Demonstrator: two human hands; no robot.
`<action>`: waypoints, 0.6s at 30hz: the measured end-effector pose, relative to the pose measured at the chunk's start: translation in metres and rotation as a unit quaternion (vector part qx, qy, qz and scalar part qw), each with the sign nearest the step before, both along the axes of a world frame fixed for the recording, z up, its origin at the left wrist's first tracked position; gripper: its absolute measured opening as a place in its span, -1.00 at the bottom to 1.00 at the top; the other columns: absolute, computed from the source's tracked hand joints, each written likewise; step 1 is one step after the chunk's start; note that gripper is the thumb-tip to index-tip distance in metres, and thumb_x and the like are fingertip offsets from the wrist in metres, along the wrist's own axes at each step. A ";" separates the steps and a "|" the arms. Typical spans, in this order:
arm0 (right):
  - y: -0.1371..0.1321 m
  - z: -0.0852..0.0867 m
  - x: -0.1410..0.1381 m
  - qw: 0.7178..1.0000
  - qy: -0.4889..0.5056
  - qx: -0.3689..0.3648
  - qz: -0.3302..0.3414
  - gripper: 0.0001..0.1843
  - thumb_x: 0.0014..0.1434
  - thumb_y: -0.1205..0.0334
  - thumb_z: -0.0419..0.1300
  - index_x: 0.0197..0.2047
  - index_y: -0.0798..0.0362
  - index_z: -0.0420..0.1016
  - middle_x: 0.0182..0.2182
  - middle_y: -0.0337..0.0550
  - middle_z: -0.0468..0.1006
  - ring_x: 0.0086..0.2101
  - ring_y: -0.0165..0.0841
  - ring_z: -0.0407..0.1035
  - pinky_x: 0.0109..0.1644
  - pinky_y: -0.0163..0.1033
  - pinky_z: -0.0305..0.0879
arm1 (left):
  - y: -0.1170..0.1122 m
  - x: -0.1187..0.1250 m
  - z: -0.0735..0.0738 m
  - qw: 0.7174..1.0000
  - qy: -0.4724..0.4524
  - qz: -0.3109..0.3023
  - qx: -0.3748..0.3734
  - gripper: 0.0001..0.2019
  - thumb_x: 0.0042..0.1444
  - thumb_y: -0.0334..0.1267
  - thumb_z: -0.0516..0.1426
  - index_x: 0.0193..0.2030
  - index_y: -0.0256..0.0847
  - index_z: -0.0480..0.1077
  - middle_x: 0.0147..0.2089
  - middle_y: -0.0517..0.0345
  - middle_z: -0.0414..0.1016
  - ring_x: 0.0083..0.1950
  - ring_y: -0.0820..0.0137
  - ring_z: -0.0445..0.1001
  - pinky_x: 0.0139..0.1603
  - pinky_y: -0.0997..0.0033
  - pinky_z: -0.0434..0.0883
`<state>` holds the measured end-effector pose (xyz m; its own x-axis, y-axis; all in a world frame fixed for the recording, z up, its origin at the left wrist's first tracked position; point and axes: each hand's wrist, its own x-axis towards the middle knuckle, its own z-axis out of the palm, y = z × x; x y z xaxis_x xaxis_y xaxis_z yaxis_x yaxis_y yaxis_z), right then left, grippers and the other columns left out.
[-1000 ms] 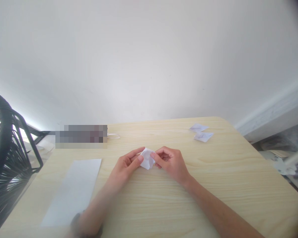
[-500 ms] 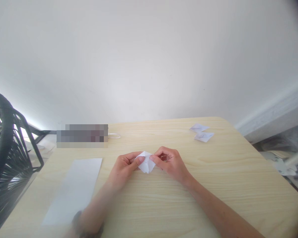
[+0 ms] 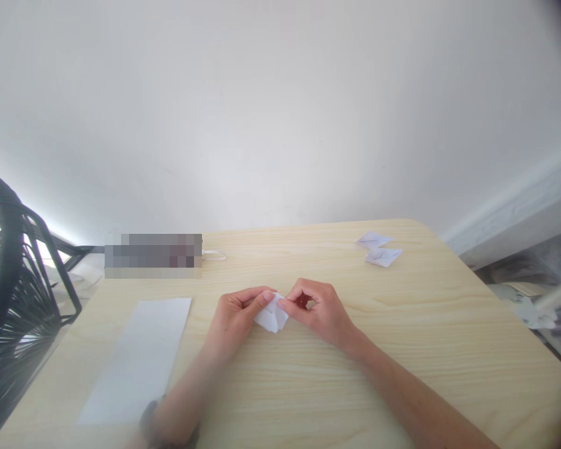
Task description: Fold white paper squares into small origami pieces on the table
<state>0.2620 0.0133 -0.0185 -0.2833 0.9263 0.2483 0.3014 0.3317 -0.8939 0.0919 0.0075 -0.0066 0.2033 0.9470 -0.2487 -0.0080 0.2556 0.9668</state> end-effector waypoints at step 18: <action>0.001 -0.003 -0.001 0.995 0.046 -0.071 -0.050 -0.76 0.07 0.13 0.13 -0.50 0.10 0.28 -0.63 -0.30 0.33 -0.61 -0.53 0.17 -0.58 -0.43 0.09 | 0.001 -0.002 0.001 0.999 0.010 -0.048 -0.020 -0.67 -0.04 -0.15 0.16 -0.16 -0.31 0.45 -0.37 0.13 0.56 -0.33 0.35 0.48 -0.33 0.51 0.35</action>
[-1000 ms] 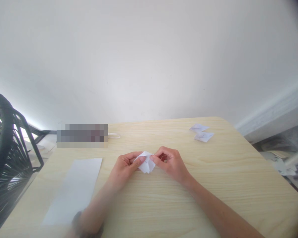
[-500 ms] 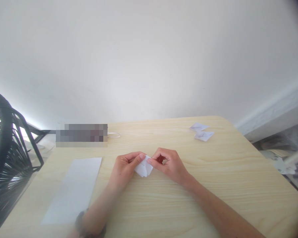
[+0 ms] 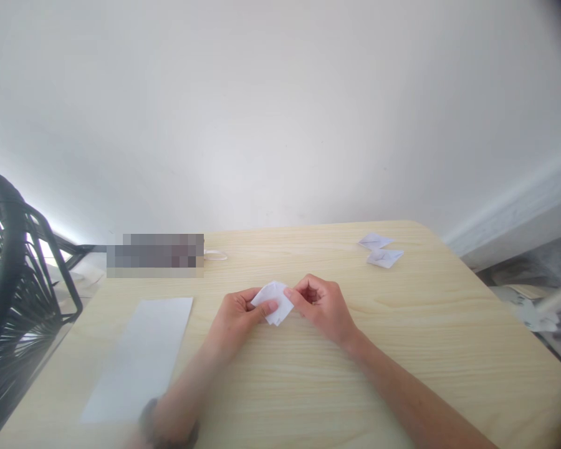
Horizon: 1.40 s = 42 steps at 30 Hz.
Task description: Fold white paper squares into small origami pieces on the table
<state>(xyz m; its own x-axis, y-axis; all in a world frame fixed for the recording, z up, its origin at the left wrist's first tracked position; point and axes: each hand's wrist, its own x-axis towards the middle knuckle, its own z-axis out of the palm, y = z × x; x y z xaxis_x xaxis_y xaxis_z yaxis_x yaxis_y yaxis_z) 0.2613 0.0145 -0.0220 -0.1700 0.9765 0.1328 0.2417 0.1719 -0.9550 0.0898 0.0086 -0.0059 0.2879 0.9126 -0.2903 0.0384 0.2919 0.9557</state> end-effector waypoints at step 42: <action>0.013 -0.001 0.027 0.955 -0.224 0.163 0.106 -0.80 0.13 0.31 0.09 -0.23 -0.06 0.52 -0.23 -0.13 0.36 -0.27 -0.38 0.28 -0.15 -0.22 0.25 | -0.003 -0.010 -0.010 0.808 0.408 -0.068 0.419 -0.80 0.12 -0.35 0.00 -0.20 -0.15 0.42 -0.16 0.04 0.35 -0.29 0.41 0.40 -0.28 0.39 0.41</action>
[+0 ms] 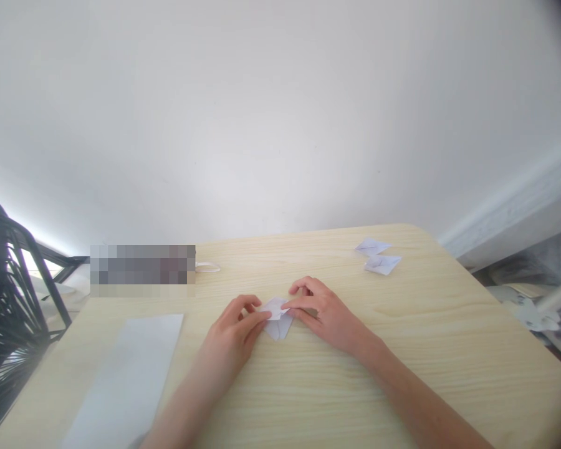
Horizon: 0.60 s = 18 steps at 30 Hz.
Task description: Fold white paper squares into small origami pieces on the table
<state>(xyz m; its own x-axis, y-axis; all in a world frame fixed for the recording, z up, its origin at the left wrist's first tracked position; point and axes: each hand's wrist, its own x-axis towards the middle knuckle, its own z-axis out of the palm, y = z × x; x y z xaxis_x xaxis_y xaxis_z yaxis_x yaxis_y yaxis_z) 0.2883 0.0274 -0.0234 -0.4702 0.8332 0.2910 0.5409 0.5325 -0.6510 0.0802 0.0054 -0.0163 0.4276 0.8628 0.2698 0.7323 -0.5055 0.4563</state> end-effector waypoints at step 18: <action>0.001 -0.005 -0.008 0.929 0.309 -0.201 0.023 -0.82 0.03 0.23 0.20 -0.26 -0.02 0.54 -0.15 -0.13 0.50 -0.18 -0.32 0.41 -0.13 -0.23 0.37 | 0.003 0.004 0.012 0.868 -0.376 0.115 -0.302 -0.85 -0.04 -0.28 0.16 -0.30 -0.24 0.48 -0.46 0.15 0.54 -0.38 0.37 0.48 -0.27 0.43 0.38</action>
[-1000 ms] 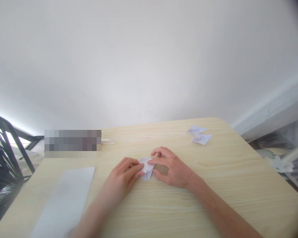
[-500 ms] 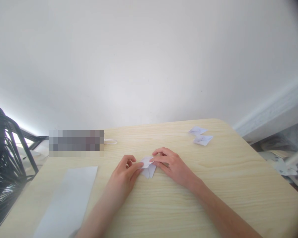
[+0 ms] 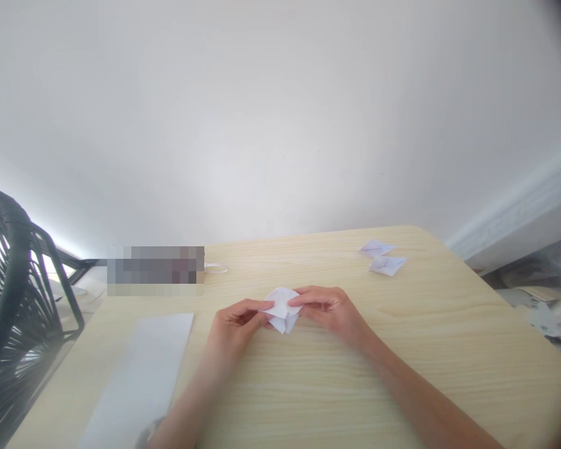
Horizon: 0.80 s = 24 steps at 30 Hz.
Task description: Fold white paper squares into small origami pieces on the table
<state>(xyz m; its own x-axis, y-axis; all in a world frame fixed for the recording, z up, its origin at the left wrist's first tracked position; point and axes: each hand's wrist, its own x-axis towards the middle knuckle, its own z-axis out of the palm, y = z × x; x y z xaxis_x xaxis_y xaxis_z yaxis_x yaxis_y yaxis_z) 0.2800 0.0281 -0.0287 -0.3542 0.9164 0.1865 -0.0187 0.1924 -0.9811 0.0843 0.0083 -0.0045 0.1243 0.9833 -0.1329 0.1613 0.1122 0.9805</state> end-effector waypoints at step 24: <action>-0.005 0.009 0.004 0.998 -0.030 -0.019 0.050 -0.83 0.01 0.20 0.21 -0.30 0.04 0.56 -0.45 -0.21 0.56 -0.48 -0.44 0.43 -0.43 -0.39 0.35 | -0.001 -0.001 0.005 0.992 -0.012 -0.127 0.001 -0.79 0.03 -0.28 0.13 -0.18 -0.13 0.50 -0.23 0.12 0.55 -0.23 0.31 0.45 -0.21 0.42 0.34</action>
<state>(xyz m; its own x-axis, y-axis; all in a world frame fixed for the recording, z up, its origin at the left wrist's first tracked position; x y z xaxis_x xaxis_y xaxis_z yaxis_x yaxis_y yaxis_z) 0.2836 0.0234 -0.0197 -0.4542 0.8817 0.1280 0.0227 0.1551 -0.9876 0.0832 0.0070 0.0010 0.3702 0.9205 -0.1249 0.1609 0.0689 0.9846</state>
